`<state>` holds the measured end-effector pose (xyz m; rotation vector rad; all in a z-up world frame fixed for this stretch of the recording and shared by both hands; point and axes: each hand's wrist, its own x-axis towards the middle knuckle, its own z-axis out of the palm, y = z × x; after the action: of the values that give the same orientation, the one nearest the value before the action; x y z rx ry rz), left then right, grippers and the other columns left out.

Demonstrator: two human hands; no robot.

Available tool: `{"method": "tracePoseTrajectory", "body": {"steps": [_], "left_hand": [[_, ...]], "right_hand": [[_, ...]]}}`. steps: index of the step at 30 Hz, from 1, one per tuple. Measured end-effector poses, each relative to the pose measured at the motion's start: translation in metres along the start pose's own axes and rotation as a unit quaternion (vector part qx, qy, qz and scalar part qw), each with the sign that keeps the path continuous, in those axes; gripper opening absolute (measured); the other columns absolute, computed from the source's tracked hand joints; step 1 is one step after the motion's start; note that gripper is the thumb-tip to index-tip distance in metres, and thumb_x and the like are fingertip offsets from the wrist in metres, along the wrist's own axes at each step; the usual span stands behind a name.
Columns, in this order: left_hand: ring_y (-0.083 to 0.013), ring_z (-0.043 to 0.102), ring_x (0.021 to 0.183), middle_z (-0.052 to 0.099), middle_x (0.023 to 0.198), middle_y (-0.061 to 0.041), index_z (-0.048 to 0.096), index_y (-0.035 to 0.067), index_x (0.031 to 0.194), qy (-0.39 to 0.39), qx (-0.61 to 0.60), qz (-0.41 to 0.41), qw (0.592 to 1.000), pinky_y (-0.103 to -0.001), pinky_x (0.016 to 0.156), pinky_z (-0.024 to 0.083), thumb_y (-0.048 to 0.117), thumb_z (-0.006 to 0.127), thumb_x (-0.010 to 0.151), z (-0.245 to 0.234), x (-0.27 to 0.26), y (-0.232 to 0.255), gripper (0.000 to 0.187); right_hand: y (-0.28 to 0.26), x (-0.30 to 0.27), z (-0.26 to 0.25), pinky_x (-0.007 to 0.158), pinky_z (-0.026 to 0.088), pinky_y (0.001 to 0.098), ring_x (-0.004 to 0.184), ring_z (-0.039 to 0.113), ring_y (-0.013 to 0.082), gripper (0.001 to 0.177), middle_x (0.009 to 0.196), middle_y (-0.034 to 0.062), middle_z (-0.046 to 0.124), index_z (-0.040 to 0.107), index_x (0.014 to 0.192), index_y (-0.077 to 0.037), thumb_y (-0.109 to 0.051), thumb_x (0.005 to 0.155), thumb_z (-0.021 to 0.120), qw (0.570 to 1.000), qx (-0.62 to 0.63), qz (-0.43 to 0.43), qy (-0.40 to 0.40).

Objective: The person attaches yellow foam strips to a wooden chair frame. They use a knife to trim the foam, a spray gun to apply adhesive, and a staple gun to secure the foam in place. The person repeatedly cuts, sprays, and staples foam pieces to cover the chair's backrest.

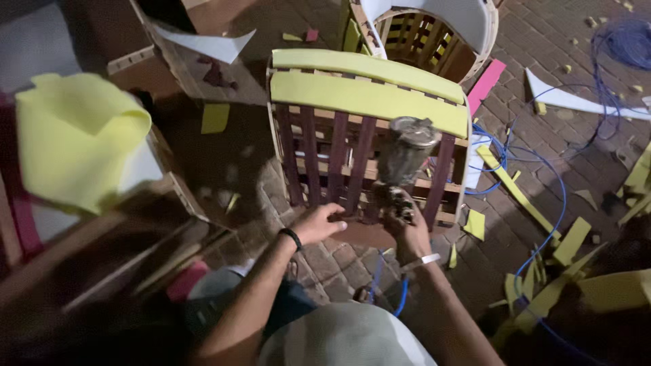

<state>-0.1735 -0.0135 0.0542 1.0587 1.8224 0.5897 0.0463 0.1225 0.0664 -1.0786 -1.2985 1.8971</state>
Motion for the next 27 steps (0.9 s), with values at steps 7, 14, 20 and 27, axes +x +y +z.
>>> {"method": "tracePoseTrajectory", "body": {"steps": [7,14,20,27], "left_hand": [[-0.0268,0.069,0.114,0.072,0.122,-0.012,0.064,0.013,0.131,-0.048,-0.028,0.030,0.998,-0.042,0.097,0.056,0.032,0.071,0.090,-0.068,0.011,-0.034,0.046],[-0.0208,0.071,0.107,0.075,0.116,-0.007,0.072,0.010,0.119,-0.027,-0.021,0.139,0.990,-0.037,0.092,0.057,0.024,0.068,0.094,-0.100,0.034,-0.070,0.030],[-0.0185,0.073,0.102,0.077,0.110,-0.006,0.076,0.011,0.109,-0.018,-0.050,0.146,0.988,-0.035,0.089,0.057,0.021,0.069,0.091,-0.104,0.037,-0.075,0.022],[-0.0167,0.071,0.104,0.076,0.113,-0.002,0.076,0.016,0.113,-0.061,-0.011,0.065,0.996,-0.034,0.092,0.057,0.020,0.069,0.089,-0.098,0.041,-0.064,0.025]], "right_hand": [[0.004,-0.006,0.049,0.067,0.051,0.0230,0.087,0.064,0.0073,0.054,0.111,-0.0006,0.071,0.062,0.139,-0.006,-0.002,0.086,0.070,0.983,-0.049,-0.124,0.126],[-0.016,-0.026,0.097,0.057,0.051,0.0252,0.078,0.069,0.0096,0.051,0.101,0.0012,0.076,0.065,0.139,-0.013,-0.022,0.089,0.074,0.970,-0.073,-0.033,0.231],[-0.024,-0.033,0.107,0.061,0.055,0.0272,0.080,0.070,0.0120,0.052,0.102,0.0057,0.076,0.066,0.137,-0.011,-0.016,0.087,0.078,0.942,-0.181,-0.040,0.279],[-0.017,-0.034,0.094,0.074,0.059,0.0289,0.094,0.070,0.0122,0.058,0.115,0.0080,0.075,0.063,0.139,-0.008,-0.011,0.084,0.081,0.910,-0.259,-0.116,0.304]]}}
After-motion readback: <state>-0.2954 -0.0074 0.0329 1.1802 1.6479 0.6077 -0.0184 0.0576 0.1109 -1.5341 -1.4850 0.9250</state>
